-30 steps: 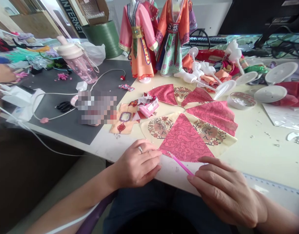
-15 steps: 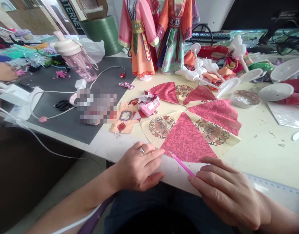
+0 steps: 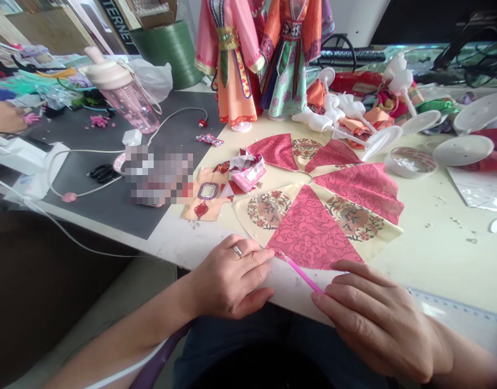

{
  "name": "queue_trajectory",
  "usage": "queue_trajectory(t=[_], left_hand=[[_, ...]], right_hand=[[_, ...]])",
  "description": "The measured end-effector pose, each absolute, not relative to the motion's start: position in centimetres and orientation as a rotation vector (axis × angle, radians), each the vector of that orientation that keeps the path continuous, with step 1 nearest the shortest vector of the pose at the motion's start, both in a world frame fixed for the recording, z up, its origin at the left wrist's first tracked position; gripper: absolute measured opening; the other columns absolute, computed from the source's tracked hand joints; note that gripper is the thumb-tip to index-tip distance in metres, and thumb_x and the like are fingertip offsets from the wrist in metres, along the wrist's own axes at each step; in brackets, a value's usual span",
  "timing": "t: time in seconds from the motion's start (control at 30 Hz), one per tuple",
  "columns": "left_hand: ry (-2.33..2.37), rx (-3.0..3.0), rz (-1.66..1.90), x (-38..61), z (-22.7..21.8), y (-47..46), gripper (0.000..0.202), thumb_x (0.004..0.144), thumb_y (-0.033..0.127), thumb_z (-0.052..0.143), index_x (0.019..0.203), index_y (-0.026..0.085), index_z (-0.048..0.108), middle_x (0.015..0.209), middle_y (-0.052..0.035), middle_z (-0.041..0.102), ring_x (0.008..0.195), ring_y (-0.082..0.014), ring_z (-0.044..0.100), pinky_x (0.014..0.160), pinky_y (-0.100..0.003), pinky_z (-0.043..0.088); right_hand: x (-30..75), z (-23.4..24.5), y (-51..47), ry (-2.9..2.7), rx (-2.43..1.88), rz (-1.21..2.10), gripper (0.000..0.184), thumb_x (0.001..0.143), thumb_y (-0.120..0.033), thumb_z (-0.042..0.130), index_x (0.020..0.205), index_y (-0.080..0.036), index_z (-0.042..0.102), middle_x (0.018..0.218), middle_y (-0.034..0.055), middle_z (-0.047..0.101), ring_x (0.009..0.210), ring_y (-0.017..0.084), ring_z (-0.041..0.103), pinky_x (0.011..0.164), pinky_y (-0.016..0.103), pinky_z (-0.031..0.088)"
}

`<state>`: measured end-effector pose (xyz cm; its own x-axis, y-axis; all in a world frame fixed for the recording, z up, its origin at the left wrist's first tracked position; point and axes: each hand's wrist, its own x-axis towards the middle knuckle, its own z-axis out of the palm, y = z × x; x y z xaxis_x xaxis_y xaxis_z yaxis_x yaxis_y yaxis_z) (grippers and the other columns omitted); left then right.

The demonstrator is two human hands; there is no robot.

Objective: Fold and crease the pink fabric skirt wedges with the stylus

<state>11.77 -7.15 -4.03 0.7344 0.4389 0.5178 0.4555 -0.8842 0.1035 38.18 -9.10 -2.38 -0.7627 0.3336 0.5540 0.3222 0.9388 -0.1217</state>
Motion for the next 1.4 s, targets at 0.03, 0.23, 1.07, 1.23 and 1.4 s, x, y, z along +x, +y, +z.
queue_trajectory(t=[0.03,0.23,1.07,1.23,1.4], left_hand=[[-0.746,-2.9,-0.846,11.78,-4.0,-7.13,0.024,0.081,0.033,0.058,0.094,0.014,0.063,0.109,-0.0107,0.069,0.089,-0.0236,0.061,0.075,-0.037,0.041],[-0.735,-2.923,-0.84,11.83,-3.7,-7.08,0.024,0.081,0.032,0.059,0.096,0.014,0.063,0.111,-0.0107,0.069,0.092,-0.0237,0.061,0.077,-0.037,0.042],[-0.756,-2.911,-0.843,12.24,-3.49,-7.07,0.038,0.079,0.045,0.06,0.102,0.014,0.062,0.112,-0.0119,0.068,0.099,-0.0285,0.061,0.09,-0.046,0.038],[-0.752,-2.924,-0.865,12.17,-3.8,-7.09,0.041,0.08,0.043,0.06,0.11,0.014,0.06,0.116,-0.0117,0.067,0.103,-0.0279,0.059,0.093,-0.046,0.037],[-0.734,-2.965,-0.752,12.48,-3.27,-6.93,0.041,0.081,0.038,0.061,0.114,0.014,0.059,0.113,-0.0097,0.068,0.102,-0.0273,0.059,0.094,-0.046,0.037]], right_hand=[[38.15,-2.37,-9.08,-2.497,-0.464,0.027,0.02,0.087,-0.01,0.044,0.097,-0.008,0.062,0.073,0.0053,0.065,0.071,0.016,0.064,0.082,0.039,0.053],[38.14,-2.2,-8.97,-2.512,-0.47,0.016,0.02,0.087,-0.01,0.045,0.097,-0.01,0.062,0.073,0.0051,0.065,0.071,0.016,0.064,0.081,0.038,0.054],[38.93,-2.47,-9.12,-2.366,-0.58,0.015,0.024,0.075,-0.006,0.054,0.099,-0.008,0.059,0.069,0.0033,0.063,0.064,0.013,0.06,0.079,0.04,0.055],[38.91,-2.36,-9.03,-2.341,-0.585,-0.004,0.025,0.074,-0.004,0.054,0.098,-0.009,0.059,0.068,0.0031,0.063,0.063,0.013,0.059,0.078,0.039,0.055],[38.83,-2.45,-8.93,-2.331,-0.599,-0.015,0.025,0.076,-0.005,0.053,0.1,-0.01,0.058,0.069,0.003,0.063,0.063,0.013,0.058,0.078,0.04,0.055]])
